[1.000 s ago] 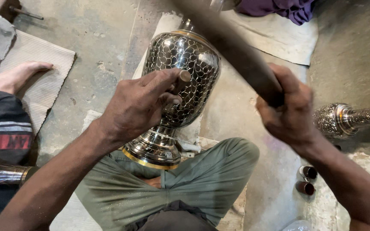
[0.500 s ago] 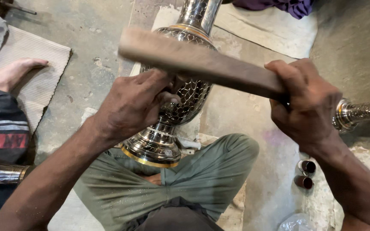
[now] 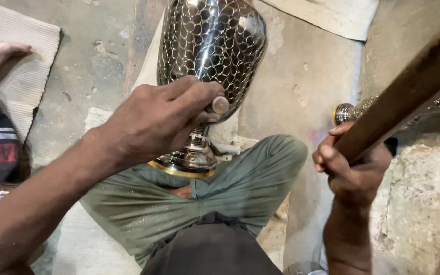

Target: The person sits cross-legged on the floor with an engraved brass vase held against their body. They hold a small punch against the vase surface with one hand and repeatedly strike it with a wooden mallet held in the other hand, working along the patterned surface.

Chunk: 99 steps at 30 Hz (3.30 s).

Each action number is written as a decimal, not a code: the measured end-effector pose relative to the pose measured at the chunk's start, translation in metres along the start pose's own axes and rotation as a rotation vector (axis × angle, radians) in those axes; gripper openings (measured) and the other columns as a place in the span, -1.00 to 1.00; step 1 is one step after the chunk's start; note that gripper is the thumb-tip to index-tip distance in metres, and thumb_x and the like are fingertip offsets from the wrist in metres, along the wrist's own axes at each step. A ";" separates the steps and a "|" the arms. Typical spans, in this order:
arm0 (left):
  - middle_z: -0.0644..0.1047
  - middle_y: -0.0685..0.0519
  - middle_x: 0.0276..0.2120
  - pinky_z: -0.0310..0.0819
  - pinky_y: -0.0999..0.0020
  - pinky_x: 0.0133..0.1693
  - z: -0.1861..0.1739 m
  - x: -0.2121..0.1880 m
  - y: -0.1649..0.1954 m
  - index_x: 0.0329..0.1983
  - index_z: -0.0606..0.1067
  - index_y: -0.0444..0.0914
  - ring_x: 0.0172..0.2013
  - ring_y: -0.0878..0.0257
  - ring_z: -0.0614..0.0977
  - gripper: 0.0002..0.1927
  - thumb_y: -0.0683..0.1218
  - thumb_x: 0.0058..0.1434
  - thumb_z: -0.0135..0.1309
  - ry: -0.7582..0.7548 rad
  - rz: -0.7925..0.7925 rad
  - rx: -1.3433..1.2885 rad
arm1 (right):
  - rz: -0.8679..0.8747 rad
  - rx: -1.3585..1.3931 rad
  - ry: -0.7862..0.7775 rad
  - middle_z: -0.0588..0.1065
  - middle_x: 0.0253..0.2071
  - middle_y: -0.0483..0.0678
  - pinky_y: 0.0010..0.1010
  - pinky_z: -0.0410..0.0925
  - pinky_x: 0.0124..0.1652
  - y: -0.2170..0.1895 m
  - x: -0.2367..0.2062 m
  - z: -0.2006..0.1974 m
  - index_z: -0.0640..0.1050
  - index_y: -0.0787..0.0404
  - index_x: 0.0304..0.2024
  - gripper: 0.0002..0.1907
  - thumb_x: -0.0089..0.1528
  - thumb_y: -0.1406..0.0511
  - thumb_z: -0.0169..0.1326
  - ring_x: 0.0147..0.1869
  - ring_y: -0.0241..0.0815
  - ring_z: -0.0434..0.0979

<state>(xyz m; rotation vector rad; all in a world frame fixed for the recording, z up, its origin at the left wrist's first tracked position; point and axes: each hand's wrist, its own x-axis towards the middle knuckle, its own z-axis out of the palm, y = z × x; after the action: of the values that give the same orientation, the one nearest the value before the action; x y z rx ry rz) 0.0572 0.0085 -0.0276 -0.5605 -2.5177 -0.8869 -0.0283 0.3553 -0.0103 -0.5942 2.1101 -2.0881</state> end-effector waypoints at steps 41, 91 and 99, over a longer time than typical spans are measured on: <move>0.63 0.01 -0.36 0.74 0.40 -0.32 0.036 -0.022 -0.032 -0.30 0.58 -0.27 -0.36 0.23 0.73 -0.88 -0.32 0.32 0.11 0.110 0.103 -0.032 | -0.619 -1.053 -0.256 0.50 -0.37 0.00 -0.39 0.41 -0.36 -0.026 0.031 0.016 0.53 0.26 -0.18 -0.79 0.16 0.45 0.27 -0.40 -0.19 0.58; 0.59 -0.07 -0.10 0.70 0.07 -0.15 0.025 -0.012 -0.015 0.05 0.41 -0.23 -0.16 0.04 0.70 -0.70 -0.22 0.27 0.15 0.239 0.177 0.110 | -0.645 -1.198 -0.249 0.57 -0.29 0.07 -0.24 0.45 -0.28 -0.025 0.030 0.024 0.52 0.20 0.02 -0.61 0.15 0.47 0.28 -0.29 -0.02 0.62; 0.60 -0.08 -0.17 0.69 0.15 -0.10 0.035 -0.022 -0.027 0.11 0.42 -0.24 -0.18 0.06 0.69 -0.71 -0.20 0.37 0.16 0.128 0.092 0.066 | -0.573 -1.362 -0.220 0.55 -0.44 0.01 -0.25 0.44 -0.43 -0.028 0.028 0.027 0.57 0.23 0.06 -0.60 0.16 0.42 0.31 -0.47 -0.09 0.58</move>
<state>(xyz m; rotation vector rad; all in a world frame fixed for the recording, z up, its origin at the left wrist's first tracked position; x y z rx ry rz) 0.0533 0.0071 -0.0770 -0.5745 -2.3768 -0.7785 -0.0394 0.3210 0.0209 -1.5399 3.1581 -0.2486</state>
